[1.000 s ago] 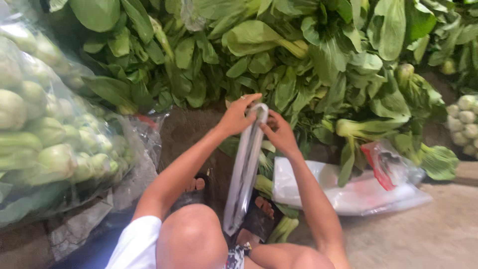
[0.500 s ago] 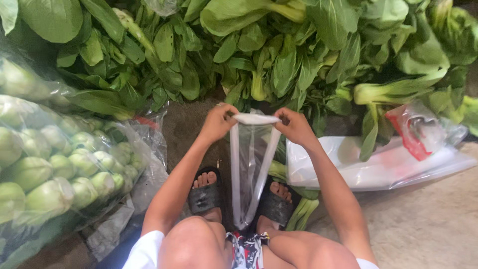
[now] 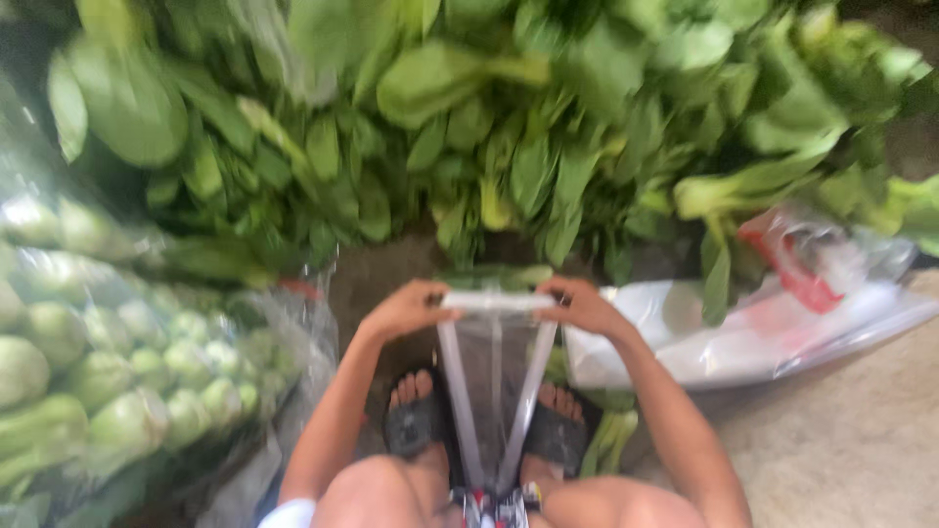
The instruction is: The person sits on the floor of a vegetable packing area, opens and shapes a clear plastic bag liner, and places it inside a white basket. They then pick bok choy one at a time from a large pile and arrange the vegetables in the lined basket, pressing them down to fit.
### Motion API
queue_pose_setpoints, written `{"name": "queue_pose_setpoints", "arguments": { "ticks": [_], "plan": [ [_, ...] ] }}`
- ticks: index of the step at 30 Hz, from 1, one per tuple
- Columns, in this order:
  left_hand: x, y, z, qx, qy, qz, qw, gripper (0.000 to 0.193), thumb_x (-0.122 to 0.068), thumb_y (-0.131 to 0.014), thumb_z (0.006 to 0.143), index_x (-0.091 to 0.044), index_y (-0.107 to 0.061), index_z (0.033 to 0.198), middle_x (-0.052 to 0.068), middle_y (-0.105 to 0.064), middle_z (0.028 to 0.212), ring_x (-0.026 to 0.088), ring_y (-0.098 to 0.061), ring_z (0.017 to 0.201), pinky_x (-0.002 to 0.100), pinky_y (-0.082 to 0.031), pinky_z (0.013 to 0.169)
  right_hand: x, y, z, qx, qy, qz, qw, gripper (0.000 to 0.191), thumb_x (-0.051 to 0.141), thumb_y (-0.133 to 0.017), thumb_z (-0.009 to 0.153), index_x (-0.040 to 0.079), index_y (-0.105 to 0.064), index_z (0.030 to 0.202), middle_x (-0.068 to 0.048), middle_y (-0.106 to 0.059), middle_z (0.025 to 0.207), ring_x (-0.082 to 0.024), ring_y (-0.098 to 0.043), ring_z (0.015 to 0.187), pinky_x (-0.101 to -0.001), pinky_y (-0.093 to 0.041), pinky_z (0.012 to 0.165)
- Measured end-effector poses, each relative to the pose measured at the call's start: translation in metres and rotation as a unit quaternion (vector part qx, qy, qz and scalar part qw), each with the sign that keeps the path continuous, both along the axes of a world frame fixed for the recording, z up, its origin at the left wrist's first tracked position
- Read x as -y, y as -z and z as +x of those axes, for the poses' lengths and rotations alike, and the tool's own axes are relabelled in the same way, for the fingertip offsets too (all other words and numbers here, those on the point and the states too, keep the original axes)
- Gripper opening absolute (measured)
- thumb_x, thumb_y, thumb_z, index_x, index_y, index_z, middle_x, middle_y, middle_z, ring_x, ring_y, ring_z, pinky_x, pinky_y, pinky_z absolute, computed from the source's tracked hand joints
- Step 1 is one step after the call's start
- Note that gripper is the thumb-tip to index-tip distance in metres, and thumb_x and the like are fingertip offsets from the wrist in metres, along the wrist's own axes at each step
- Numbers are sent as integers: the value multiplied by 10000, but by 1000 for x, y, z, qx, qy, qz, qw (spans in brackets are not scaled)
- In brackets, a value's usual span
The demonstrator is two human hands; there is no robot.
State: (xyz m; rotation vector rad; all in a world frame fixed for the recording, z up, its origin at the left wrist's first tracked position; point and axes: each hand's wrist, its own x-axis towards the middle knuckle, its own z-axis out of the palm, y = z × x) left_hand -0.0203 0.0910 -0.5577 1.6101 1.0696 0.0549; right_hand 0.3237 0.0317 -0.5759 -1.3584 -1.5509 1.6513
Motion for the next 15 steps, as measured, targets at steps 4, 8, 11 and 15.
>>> {"name": "queue_pose_setpoints", "arguments": {
  "ticks": [4,8,11,15],
  "plan": [
    [0,-31,5,157,-82,-123,976,463,-351,-779,806,-64,-712,1164,16,-742,1070,101,-650,997,257,-505,883,-7,-22,0,-43,-20,-48,998,345,284,-805,825,72,-710,1081,16,-720,946,-73,-660,874,-276,-543,795],
    [2,-46,13,293,-122,-204,926,384,-246,-754,883,-15,-674,1179,28,-691,1083,109,-608,1010,277,-467,900,-6,-34,3,-124,-7,-54,991,343,301,-792,853,52,-707,1074,21,-683,959,-76,-608,911,-288,-490,812],
    [0,-50,17,340,-143,-253,894,359,-220,-700,830,-47,-693,1144,21,-731,1065,107,-647,1004,277,-489,895,-5,-40,6,-172,9,-47,984,315,285,-768,845,53,-708,1049,27,-685,945,-76,-618,909,-275,-489,820],
    [-2,-52,18,259,-156,-120,946,310,-206,-714,868,-15,-721,1113,-4,-718,991,77,-605,927,241,-463,860,-12,-42,8,-117,17,-50,992,265,260,-741,822,73,-721,1008,32,-702,921,-68,-627,890,-265,-493,815]
  ]
}}
